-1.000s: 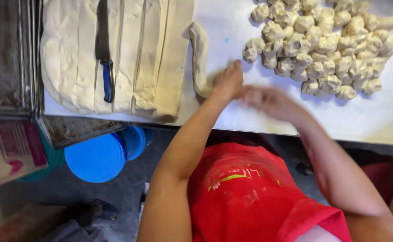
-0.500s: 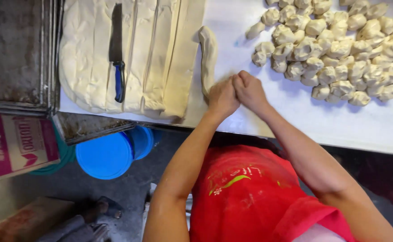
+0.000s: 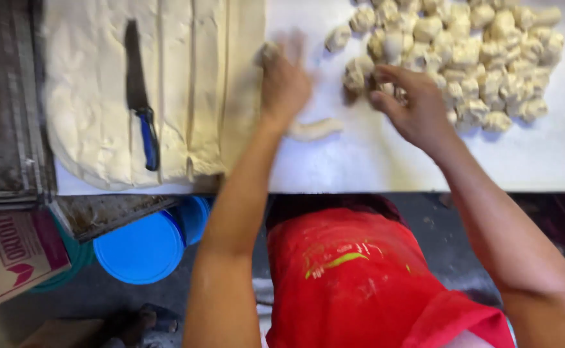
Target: A person in a bakery is seen cutting a large sheet of dough into strips with a knife and then rapidly tearing and rolling those strips into small, uniform dough balls on a floured table.
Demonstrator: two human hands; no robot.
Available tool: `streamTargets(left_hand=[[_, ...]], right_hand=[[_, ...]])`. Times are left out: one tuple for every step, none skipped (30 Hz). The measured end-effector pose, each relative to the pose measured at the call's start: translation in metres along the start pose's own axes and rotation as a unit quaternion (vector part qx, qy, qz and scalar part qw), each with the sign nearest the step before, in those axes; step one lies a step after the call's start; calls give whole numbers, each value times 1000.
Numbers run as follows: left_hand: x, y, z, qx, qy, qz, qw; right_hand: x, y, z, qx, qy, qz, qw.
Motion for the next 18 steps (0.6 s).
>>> streamTargets(left_hand=[[-6, -6, -2, -10, 5, -10, 1000], [-31, -12, 10, -58, -89, -51, 993], [-55, -19, 20, -106, -182, -94, 973], [-49, -18, 15, -104, -186, -92, 973], [-40, -23, 12, -43, -168, -93, 980], [-35, -28, 7, 17, -147, -89, 985], [-40, -30, 0, 17, -150, -80, 985], [-37, -36, -10, 62, -137, -106, 983], [-35, -41, -20, 106, -123, -131, 978], [-39, -74, -38, 107, -122, -128, 978], [-46, -102, -56, 80, -145, -273, 948], [-52, -130, -72, 54, -164, -410, 896], [-54, -148, -90, 56, -165, -406, 897], [-54, -154, -113, -31, -229, -449, 863], [-52, -161, -139, -118, -290, -485, 816], [-42, -124, -151, -119, -290, -483, 818], [-34, -97, -159, -73, -227, -318, 918], [-20, -69, -168, -23, -153, -141, 978]], right_hand=[[12, 32, -16, -4, 14, -3, 1000], [21, 62, -17, -16, -15, -23, 999], [29, 91, -17, -28, -44, -43, 998], [28, 116, -20, -30, -48, -41, 998], [30, 141, -23, -35, -26, -127, 991], [31, 169, -27, -37, -4, -207, 978], [34, 172, -26, -36, -9, -200, 979], [38, 176, -33, -64, 10, -116, 991], [43, 179, -39, -91, 29, -31, 995], [37, 155, -45, -90, 28, -29, 995], [30, 129, -51, -75, 20, -22, 997], [24, 103, -54, -60, 10, -14, 998], [31, 80, -57, -60, 6, -11, 998], [38, 57, -66, -52, 0, -41, 998], [44, 34, -76, -44, -5, -71, 996], [60, 40, -82, -43, -4, -69, 997], [81, 50, -89, -80, 43, -78, 993], [102, 57, -96, -118, 89, -90, 985]])
Point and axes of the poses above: each hand's wrist, its own z-axis towards the middle knuckle, its own y-axis out of the palm, x = y × z, the point moved 5 cm from there along z, towards the middle knuckle, and after that the axes turned 10 degrees about z, right-handed, at the moved point
